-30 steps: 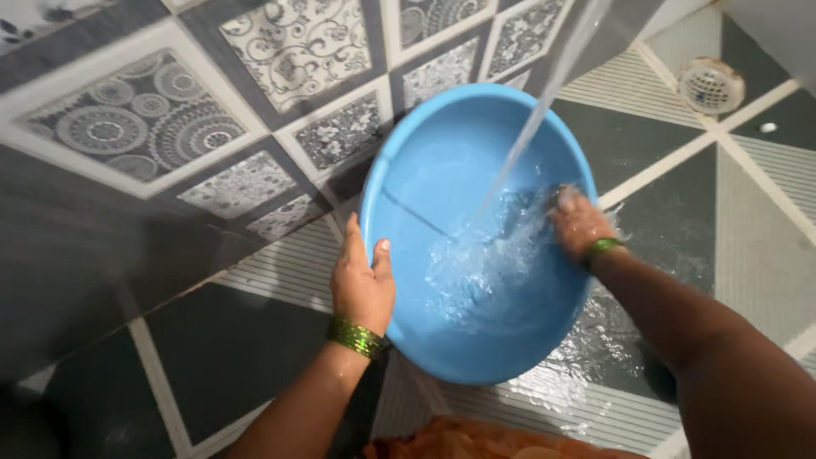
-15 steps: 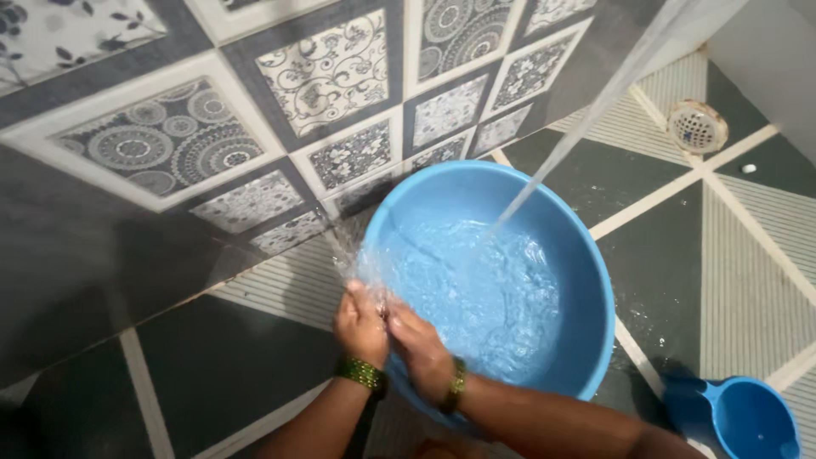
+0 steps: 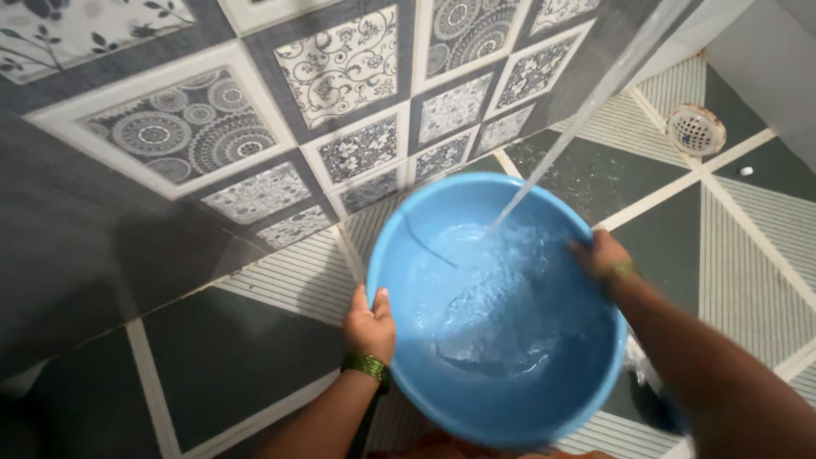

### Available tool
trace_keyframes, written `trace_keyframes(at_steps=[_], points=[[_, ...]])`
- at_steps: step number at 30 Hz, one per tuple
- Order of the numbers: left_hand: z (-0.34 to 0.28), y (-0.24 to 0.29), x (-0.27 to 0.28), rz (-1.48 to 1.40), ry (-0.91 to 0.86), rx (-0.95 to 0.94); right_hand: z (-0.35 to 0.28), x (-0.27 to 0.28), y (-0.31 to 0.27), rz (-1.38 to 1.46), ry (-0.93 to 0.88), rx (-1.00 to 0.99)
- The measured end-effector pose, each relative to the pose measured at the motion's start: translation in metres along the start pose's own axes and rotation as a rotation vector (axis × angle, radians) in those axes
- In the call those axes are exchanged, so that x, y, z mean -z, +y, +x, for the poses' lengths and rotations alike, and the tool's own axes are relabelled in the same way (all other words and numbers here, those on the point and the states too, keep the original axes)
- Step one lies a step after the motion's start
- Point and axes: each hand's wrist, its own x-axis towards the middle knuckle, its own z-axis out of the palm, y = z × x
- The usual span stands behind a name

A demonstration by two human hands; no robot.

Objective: The person scoops water from a blue basin using a small blue mug and repeatedly pours it onto the tiled walls and floor of a bathroom. The person also rinses the basin under the tap and uses a brush to scrub the floor.

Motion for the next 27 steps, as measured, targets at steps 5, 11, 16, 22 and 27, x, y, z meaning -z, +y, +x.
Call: trace_keyframes(at_steps=[5, 11, 16, 22, 27], points=[[-0.004, -0.020, -0.018, 0.872, -0.383, -0.222, -0.094, -0.016, 0.109, 0.316, -0.132, -0.215], [-0.023, -0.006, -0.057, 1.591, -1.054, -0.846, -0.137, -0.048, 0.156, 0.404, -0.083, -0.297], [-0.108, -0.012, -0.030, 1.162, -1.806, -0.404, -0.124, -0.050, 0.165, 0.202, -0.179, -0.287], [-0.135, -0.007, 0.010, 0.855, -1.687, -0.848, -0.086, -0.001, 0.127, 0.010, -0.278, -0.335], [-0.123, 0.063, 0.055, 0.310, -1.088, -1.139, -0.090, 0.098, 0.093, 0.142, -0.322, -0.200]])
